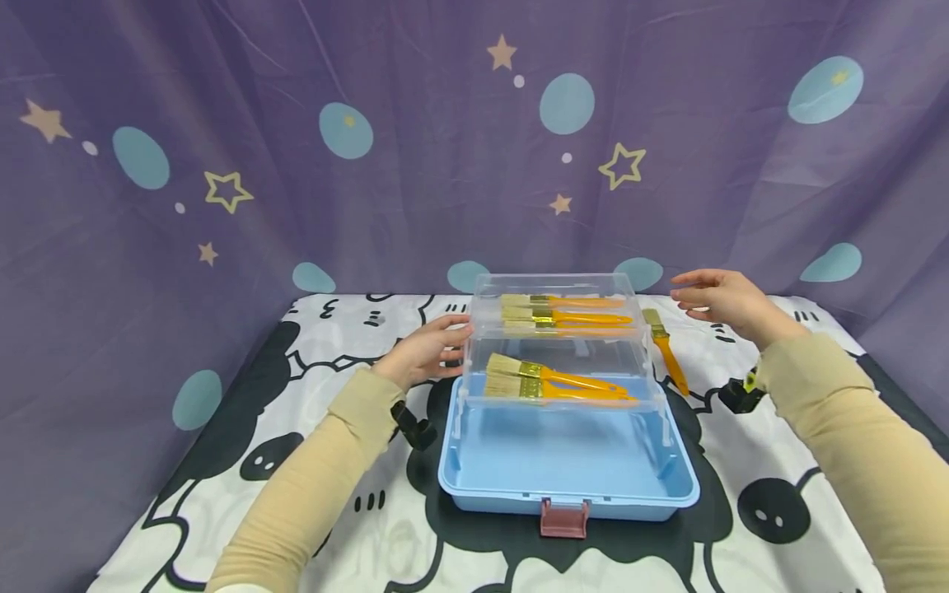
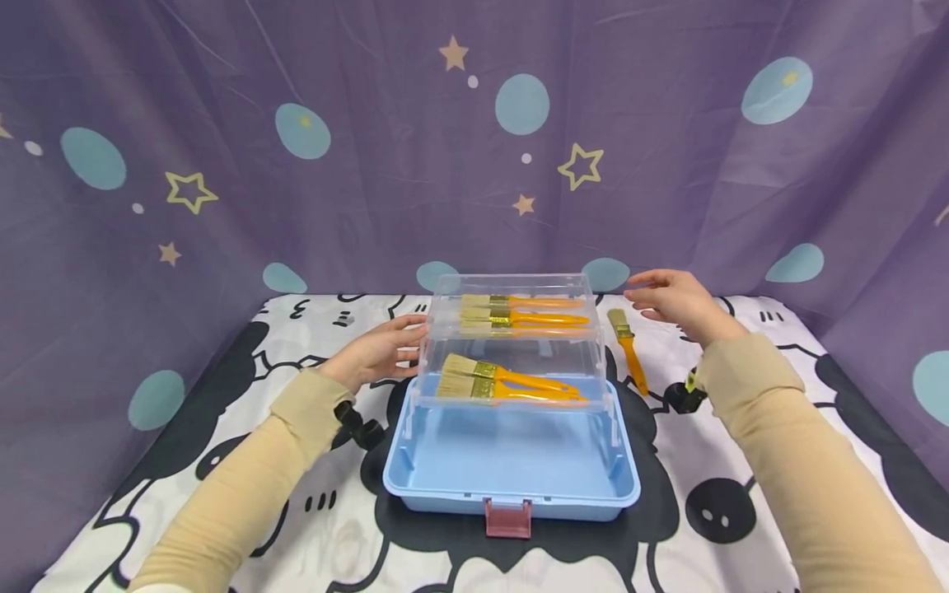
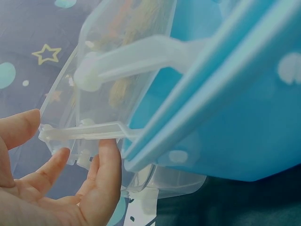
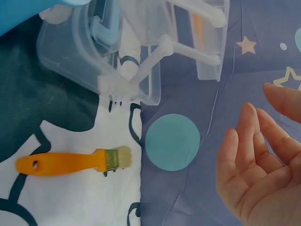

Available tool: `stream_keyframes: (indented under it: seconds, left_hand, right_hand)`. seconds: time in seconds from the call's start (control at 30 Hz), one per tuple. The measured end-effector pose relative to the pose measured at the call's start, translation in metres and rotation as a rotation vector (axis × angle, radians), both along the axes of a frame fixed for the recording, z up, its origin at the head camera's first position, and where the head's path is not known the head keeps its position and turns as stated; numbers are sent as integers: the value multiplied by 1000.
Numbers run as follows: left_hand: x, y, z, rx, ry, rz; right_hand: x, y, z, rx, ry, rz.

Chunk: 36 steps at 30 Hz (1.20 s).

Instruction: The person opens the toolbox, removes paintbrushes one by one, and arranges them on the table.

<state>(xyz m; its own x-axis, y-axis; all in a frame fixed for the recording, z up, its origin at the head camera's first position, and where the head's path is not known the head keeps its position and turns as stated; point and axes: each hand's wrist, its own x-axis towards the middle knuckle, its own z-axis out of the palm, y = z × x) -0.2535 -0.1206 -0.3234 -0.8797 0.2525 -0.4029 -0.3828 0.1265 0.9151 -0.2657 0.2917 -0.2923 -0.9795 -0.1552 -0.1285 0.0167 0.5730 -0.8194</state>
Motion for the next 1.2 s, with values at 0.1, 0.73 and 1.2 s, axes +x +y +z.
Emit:
stream_keyframes:
  seconds: [0.1,0.73,1.2]
  left_hand:
    - [-1,0,0,5,1,-4]
    - [-1,-1,-4,-16,9,-9]
    - [-1,-2,-3,-23,8,3]
  right_hand:
    - [-1,-3,6,4,12,12]
    - [-10,-39,45,97,88,33]
    - [-14,-73,56,138,125,144]
